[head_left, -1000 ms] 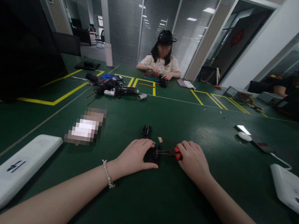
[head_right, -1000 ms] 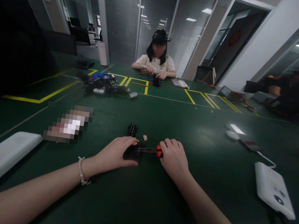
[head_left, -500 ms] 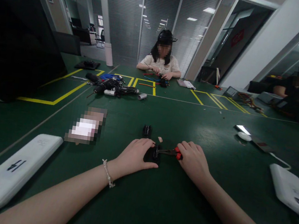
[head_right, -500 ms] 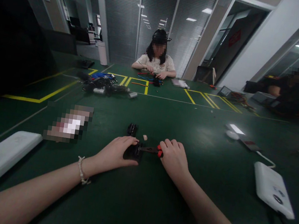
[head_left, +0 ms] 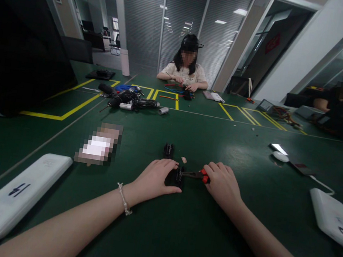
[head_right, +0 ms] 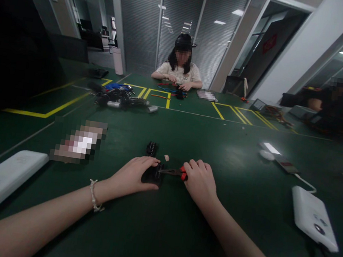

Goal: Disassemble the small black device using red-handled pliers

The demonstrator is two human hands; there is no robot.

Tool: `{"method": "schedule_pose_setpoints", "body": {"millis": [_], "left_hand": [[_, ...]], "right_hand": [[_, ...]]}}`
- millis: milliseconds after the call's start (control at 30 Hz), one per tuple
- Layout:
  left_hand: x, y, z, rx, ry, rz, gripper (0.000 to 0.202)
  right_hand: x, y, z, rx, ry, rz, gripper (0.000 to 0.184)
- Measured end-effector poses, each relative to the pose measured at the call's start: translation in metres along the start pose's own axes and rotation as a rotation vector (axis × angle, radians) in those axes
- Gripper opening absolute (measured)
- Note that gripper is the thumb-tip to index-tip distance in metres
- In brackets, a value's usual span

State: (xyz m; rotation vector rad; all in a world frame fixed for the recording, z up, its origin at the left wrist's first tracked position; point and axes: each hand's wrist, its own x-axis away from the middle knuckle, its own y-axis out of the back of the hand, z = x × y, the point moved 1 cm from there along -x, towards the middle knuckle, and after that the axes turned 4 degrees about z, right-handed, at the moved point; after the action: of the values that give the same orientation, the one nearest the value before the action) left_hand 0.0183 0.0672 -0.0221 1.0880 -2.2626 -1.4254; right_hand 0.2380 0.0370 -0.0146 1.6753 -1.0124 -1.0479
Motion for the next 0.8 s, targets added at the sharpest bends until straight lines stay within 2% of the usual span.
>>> {"method": "schedule_pose_setpoints", "body": {"millis": [800], "left_hand": [[-0.0002,-0.0003,0.0003,-0.008,0.008,0.022,0.058]], "right_hand": [[0.0003,-0.0001,0.0001,0.022,0.009,0.022,0.024]]}}
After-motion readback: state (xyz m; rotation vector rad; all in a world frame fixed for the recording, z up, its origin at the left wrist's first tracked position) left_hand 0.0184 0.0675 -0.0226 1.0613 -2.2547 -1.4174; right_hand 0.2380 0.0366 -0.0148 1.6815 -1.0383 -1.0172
